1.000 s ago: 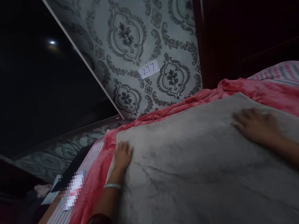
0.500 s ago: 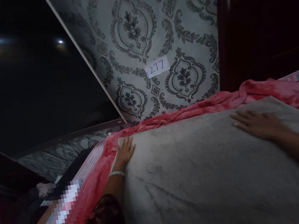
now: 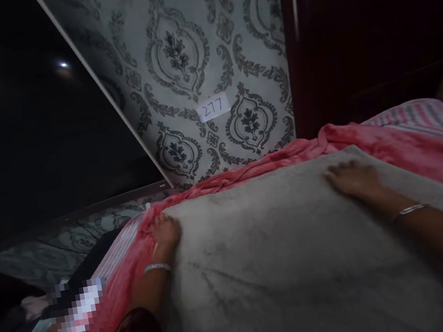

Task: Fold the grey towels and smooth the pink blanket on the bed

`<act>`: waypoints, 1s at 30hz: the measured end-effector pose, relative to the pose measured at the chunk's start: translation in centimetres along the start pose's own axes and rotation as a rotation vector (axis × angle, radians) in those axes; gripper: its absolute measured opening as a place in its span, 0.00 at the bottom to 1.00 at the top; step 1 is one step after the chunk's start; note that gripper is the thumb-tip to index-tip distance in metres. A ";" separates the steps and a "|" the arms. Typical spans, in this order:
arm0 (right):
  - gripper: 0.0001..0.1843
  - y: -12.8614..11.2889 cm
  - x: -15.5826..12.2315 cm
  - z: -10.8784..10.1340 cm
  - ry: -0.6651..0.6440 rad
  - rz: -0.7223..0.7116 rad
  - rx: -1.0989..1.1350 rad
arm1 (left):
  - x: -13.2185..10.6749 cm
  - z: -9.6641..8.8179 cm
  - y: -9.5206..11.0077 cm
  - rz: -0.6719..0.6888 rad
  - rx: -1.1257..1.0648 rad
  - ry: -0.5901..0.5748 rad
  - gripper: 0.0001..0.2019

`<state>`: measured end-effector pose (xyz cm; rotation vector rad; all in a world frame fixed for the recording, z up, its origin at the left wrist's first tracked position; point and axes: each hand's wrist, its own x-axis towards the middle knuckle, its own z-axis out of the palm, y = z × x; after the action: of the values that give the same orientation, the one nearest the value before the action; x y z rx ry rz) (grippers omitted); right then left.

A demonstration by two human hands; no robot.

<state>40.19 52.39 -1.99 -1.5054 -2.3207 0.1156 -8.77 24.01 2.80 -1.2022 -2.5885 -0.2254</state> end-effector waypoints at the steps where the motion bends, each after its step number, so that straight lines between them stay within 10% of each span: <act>1: 0.33 -2.4 -1.1 0.5 -0.032 -0.027 -0.004 | -1.1 -0.2 1.9 0.059 -0.005 -0.009 0.23; 6: 0.31 -15.3 -8.8 2.7 -0.218 -0.497 0.018 | -8.6 -0.2 12.1 0.634 -0.103 -0.282 0.27; 9: 0.31 -17.4 -11.5 2.5 -0.203 -0.524 0.000 | -11.6 -0.5 14.3 0.648 -0.110 -0.297 0.29; 12: 0.31 -13.2 -12.4 1.0 -0.200 -0.384 -0.068 | -12.5 -1.3 11.6 0.475 -0.049 -0.299 0.30; 20: 0.35 5.2 -16.9 -5.3 -0.255 0.154 -0.182 | -16.0 -2.9 -3.7 0.168 0.087 -0.225 0.30; 30: 0.36 7.0 -21.4 -7.3 -0.067 0.312 -0.216 | -21.6 -4.3 -7.7 -0.041 0.022 -0.066 0.28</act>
<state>56.53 35.30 -2.69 -1.9931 -2.1885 -0.0048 -0.59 2.39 -0.07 -1.1688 -2.6672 -0.1678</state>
